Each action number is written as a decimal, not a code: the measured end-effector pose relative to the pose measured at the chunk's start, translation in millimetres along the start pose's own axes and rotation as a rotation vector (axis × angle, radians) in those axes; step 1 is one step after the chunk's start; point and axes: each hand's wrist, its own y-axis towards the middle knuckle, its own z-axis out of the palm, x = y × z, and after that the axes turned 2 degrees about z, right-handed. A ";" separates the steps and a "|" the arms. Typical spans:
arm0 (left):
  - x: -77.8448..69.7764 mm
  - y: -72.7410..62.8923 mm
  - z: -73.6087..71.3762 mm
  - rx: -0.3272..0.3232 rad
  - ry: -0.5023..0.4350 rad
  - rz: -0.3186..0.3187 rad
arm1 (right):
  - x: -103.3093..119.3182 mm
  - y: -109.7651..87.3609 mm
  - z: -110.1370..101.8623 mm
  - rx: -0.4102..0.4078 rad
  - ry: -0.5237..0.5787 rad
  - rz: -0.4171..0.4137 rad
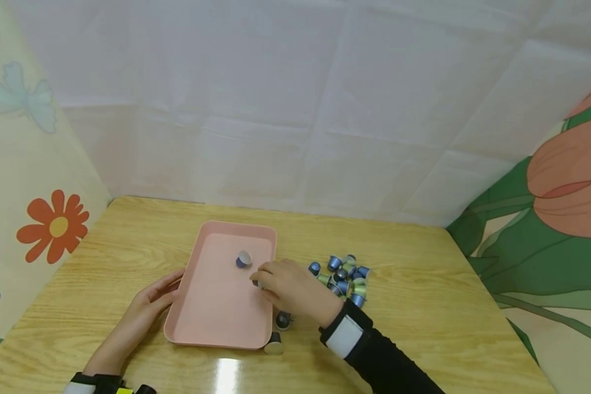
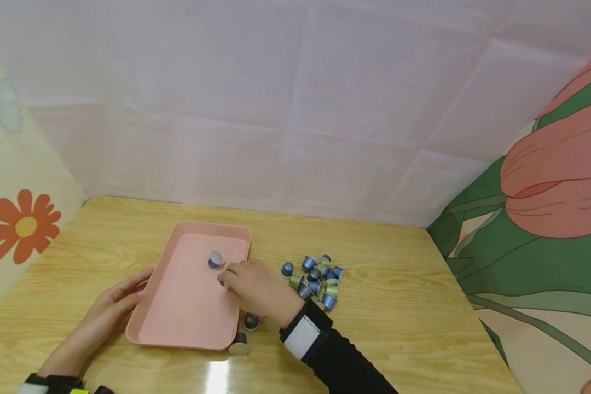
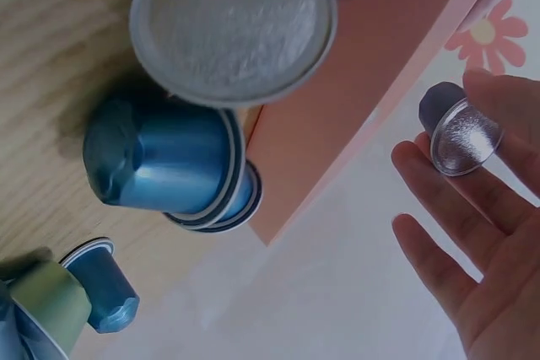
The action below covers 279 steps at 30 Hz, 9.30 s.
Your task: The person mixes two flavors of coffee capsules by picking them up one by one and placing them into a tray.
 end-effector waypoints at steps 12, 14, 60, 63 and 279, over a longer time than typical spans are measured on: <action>0.0 -0.1 -0.4 -0.007 -0.003 -0.015 | -31.1 26.6 14.4 0.021 0.025 0.097; -0.3 -0.3 -0.4 -0.007 0.001 -0.017 | -35.3 28.4 17.2 0.026 0.016 0.118; -1.2 -0.4 -1.0 0.012 -0.016 -0.006 | -23.2 -5.0 8.4 -0.058 0.036 0.105; -2.0 0.1 -0.6 0.007 -0.001 -0.014 | -16.6 -12.7 6.6 -0.080 0.056 0.094; -5.0 0.7 2.0 0.003 0.022 -0.002 | 76.0 49.6 -3.5 0.092 -0.182 -0.210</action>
